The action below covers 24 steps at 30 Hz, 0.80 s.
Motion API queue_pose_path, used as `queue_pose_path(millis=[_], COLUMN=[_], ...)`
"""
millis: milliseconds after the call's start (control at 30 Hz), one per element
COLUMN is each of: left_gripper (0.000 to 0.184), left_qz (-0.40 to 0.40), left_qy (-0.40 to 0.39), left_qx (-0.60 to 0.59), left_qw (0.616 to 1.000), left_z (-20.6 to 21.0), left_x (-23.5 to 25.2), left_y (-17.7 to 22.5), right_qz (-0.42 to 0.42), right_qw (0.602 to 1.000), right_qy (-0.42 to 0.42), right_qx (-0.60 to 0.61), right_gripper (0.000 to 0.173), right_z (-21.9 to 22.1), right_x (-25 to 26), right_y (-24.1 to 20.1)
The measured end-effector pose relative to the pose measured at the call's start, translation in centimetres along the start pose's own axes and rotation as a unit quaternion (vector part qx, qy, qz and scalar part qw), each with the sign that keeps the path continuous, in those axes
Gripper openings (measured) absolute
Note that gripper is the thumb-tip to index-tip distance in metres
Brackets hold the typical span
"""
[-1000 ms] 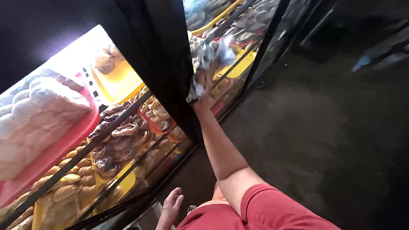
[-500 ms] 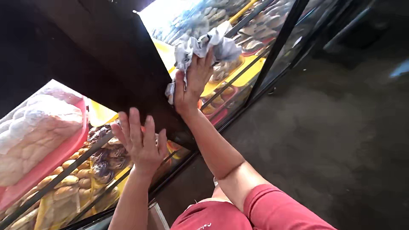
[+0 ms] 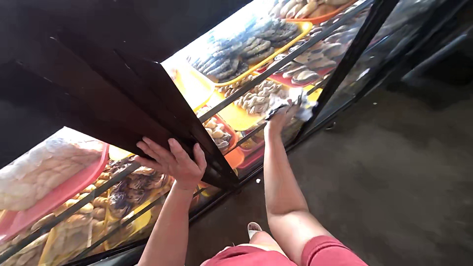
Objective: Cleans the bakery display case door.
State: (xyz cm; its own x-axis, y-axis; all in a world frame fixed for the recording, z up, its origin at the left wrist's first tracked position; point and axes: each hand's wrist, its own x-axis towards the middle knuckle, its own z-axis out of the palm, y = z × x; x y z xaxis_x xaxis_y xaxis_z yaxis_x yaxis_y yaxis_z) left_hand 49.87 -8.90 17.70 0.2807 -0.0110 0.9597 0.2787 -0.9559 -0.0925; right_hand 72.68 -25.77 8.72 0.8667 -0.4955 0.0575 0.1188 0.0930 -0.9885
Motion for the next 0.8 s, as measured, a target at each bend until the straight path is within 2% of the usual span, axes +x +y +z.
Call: queue_pose_path(millis=[67,167,233,333,367,400,467,533,600,667,700,733,800], left_gripper=[0.066,0.066,0.066,0.068,0.068,0.069,0.069,0.068,0.067,0.065,0.066,0.067,0.067], left_qz=[-0.003,-0.003,-0.003,-0.004,-0.006,-0.009,-0.012,-0.012,-0.007,-0.003,-0.004,-0.005,-0.004], left_qy=[0.0,-0.004,-0.006,-0.009,-0.009,-0.008,-0.001,-0.001,0.006,0.011,0.012,0.013,0.011], left_qx=[-0.007,-0.013,-0.016,-0.018,-0.016,-0.014,-0.007,-0.008,-0.01,-0.015,-0.018,-0.024,-0.035], left_qw=[1.0,1.0,1.0,1.0,1.0,1.0,1.0,1.0,1.0,1.0,1.0,1.0,0.999], left_z=[0.0,0.0,0.0,0.0,0.0,0.1,0.2,0.2,0.3,0.4,0.4,0.4,0.4], left_x=[-0.1,-0.2,-0.4,-0.5,-0.4,-0.3,-0.2,-0.1,-0.1,-0.1,0.0,0.1,0.1], left_y=[-0.1,-0.2,-0.3,-0.2,-0.2,-0.2,0.0,0.1,0.1,0.1,0.2,0.2,0.2], right_qz=[-0.162,-0.372,-0.5,-0.604,-0.614,-0.608,-0.532,-0.387,-0.253,-0.148,-0.14,-0.169,-0.284], right_qw=[0.984,0.921,0.862,0.778,0.766,0.773,0.829,0.903,0.96,0.988,0.989,0.985,0.956], right_qy=[0.003,-0.003,-0.043,-0.173,-0.187,-0.175,-0.137,-0.122,-0.075,-0.036,-0.035,-0.04,-0.053], right_qx=[-0.075,-0.115,-0.072,-0.02,-0.029,-0.05,-0.104,-0.138,-0.094,-0.025,-0.008,-0.013,-0.058], right_gripper=[0.061,0.064,0.057,0.04,0.038,0.041,0.053,0.067,0.067,0.063,0.062,0.062,0.064], right_z=[1.6,3.5,3.8,2.0,1.3,0.7,-0.5,-1.3,-0.7,0.1,0.4,0.8,1.9], right_x=[-2.0,-6.6,-10.3,-11.9,-10.8,-9.2,-5.9,-3.1,-0.6,0.6,0.3,-0.9,-5.0], right_y=[-6.6,-13.4,-14.2,-9.4,-6.6,-3.6,0.9,2.2,0.9,-2.5,-4.9,-7.3,-11.6])
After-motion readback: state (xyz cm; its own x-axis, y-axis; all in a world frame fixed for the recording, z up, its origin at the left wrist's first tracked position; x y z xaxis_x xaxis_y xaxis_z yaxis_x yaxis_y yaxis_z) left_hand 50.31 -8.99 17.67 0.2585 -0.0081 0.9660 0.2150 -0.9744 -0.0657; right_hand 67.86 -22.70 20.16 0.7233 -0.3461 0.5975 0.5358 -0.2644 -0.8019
